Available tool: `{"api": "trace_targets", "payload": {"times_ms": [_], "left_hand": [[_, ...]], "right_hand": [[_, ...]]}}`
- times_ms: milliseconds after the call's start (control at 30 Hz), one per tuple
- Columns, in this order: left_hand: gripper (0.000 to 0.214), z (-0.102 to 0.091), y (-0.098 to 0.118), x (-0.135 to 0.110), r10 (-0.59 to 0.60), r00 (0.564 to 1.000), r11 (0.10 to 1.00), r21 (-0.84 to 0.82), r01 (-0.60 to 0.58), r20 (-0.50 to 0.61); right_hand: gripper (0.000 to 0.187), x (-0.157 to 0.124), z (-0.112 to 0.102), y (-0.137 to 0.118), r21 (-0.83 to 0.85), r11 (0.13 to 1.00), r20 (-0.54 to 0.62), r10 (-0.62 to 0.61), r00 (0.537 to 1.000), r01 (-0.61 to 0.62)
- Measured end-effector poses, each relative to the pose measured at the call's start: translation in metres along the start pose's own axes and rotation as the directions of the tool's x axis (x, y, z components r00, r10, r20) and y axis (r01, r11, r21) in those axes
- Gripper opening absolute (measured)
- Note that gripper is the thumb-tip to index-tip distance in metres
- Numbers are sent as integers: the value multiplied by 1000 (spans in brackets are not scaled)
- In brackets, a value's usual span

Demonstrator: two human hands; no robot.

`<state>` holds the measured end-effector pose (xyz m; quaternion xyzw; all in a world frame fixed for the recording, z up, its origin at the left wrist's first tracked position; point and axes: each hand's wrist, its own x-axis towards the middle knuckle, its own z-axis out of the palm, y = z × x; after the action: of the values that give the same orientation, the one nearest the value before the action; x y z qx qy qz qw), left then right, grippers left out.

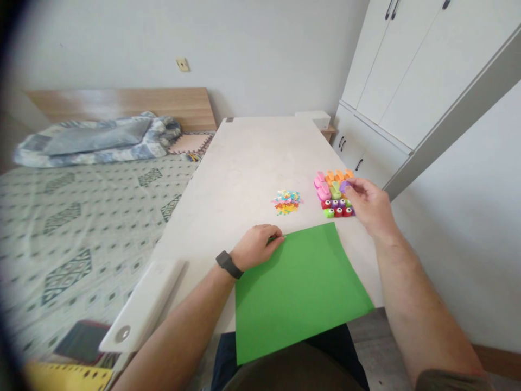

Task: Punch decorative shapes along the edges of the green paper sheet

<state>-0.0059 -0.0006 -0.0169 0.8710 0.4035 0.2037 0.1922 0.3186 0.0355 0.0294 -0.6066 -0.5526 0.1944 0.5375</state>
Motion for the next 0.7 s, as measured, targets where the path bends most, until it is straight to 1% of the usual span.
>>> {"api": "trace_targets", "payload": {"times_ms": [67,100,133,167,267,367,467,567,700], "left_hand": [[20,0,0,0,-1,1000,1000,-2,1,-1],[21,0,0,0,0,1000,1000,-3,0,-1],[21,0,0,0,1,1000,1000,-3,-1,-1],[21,0,0,0,4,1000,1000,-3,-4,-1],[20,0,1,0,11,1000,1000,-3,-11,-3],[19,0,1,1,15,1000,1000,-6,-15,-2],[18,0,1,1,13,1000,1000,-6,-13,-3],[19,-1,1,0,12,1000,1000,-7,-12,-6],[18,-1,0,-1,8,1000,1000,-7,-8,-6]], "right_hand": [[42,9,-30,25,-184,981,-102,41,994,-59],[43,13,-43,39,-271,958,-134,55,989,-90],[43,17,-56,54,-357,927,-140,71,988,-117],[43,19,-67,68,-430,892,-108,103,989,-140],[41,23,-90,102,-546,819,-53,179,982,-178],[41,24,-95,118,-592,789,10,214,977,-167],[40,23,-91,123,-610,777,65,239,969,-151],[40,22,-87,124,-619,770,47,231,972,-154],[42,19,-87,127,-562,812,54,229,972,-160]]}}
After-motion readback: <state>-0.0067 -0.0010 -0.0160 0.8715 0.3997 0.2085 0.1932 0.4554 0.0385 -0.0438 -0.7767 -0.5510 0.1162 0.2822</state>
